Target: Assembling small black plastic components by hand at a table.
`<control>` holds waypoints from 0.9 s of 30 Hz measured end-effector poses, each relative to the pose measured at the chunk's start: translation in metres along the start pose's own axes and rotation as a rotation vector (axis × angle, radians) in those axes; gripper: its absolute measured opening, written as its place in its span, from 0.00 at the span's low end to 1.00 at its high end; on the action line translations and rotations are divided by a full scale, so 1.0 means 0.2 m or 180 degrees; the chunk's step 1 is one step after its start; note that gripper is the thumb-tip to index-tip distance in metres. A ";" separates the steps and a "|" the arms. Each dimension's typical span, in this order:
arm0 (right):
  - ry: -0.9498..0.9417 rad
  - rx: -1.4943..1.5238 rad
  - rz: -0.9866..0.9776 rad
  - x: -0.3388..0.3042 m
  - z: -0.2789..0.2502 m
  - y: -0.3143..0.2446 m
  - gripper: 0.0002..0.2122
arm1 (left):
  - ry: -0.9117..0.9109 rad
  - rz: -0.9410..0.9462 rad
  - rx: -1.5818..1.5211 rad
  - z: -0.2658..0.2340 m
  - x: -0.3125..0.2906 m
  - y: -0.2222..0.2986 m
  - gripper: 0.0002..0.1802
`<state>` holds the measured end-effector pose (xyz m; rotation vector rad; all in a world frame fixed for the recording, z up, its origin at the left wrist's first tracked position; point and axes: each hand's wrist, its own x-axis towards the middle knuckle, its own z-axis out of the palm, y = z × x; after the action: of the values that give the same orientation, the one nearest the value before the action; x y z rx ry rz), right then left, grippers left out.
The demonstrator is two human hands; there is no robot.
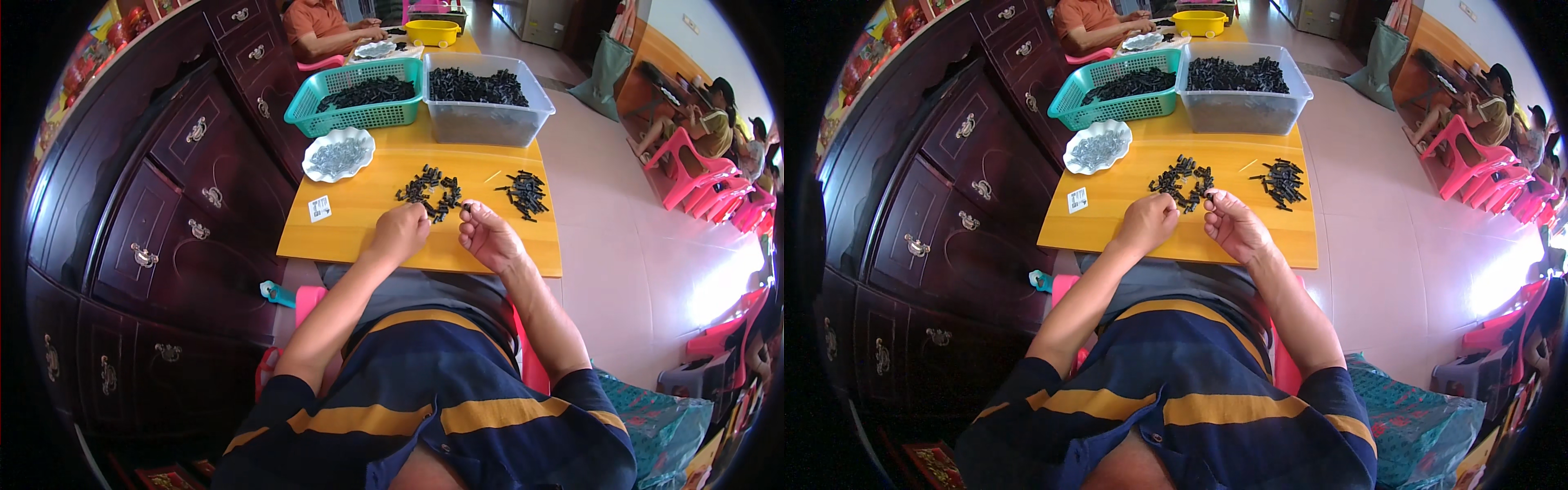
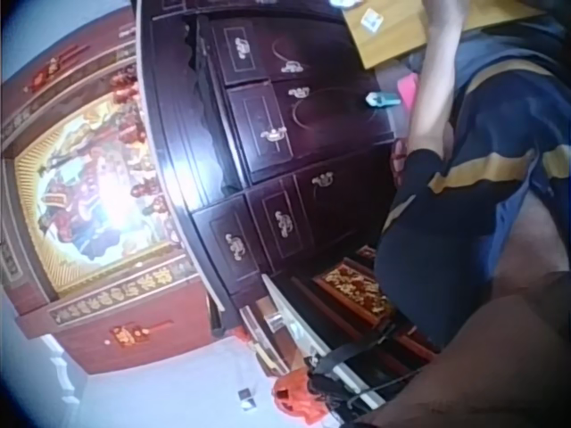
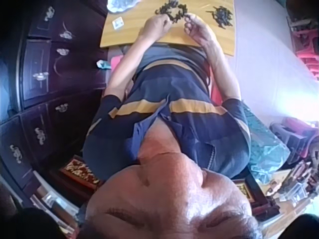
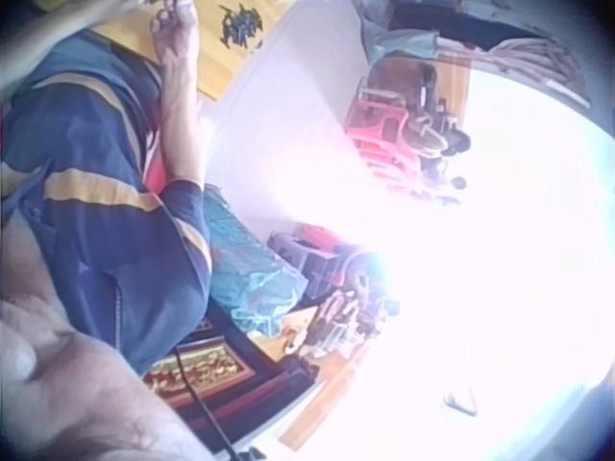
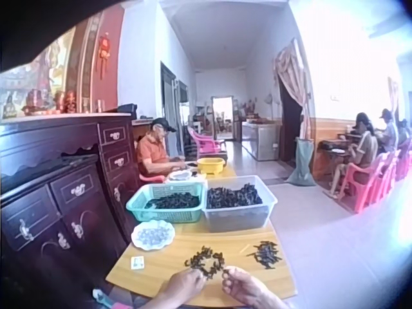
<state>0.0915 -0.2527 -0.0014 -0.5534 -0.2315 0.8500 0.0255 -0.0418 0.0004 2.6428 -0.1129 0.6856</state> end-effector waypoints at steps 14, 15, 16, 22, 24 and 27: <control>0.0043 -0.0123 0.0076 -0.01 0.03 0.03 0.07 | -0.0611 -0.0625 -0.2564 -0.20 -0.03 0.10 0.05; 0.0043 -0.0119 0.0082 -0.01 0.03 0.03 0.07 | -0.0611 -0.0632 -0.2562 -0.21 -0.03 0.10 0.05; 0.0013 -0.0181 0.0084 -0.01 0.03 0.03 0.07 | -0.0554 -0.0706 -0.2936 -0.21 -0.03 0.11 0.05; 0.0064 -0.0446 0.0092 -0.01 0.05 0.04 0.05 | -0.0277 -0.0746 -0.3462 -0.25 0.01 0.16 0.04; 0.0071 -0.0522 0.0093 -0.02 0.06 0.05 0.05 | -0.0196 -0.0729 -0.3480 -0.24 0.00 0.15 0.04; -0.0010 -0.0581 0.0093 -0.01 0.07 0.06 0.05 | -0.0070 -0.0399 -0.3138 -0.22 -0.01 0.12 0.04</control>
<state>0.0765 -0.2433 0.0043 -0.7276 -0.3064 0.8630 -0.0002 -0.0458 0.0430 1.6907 -0.2210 0.3981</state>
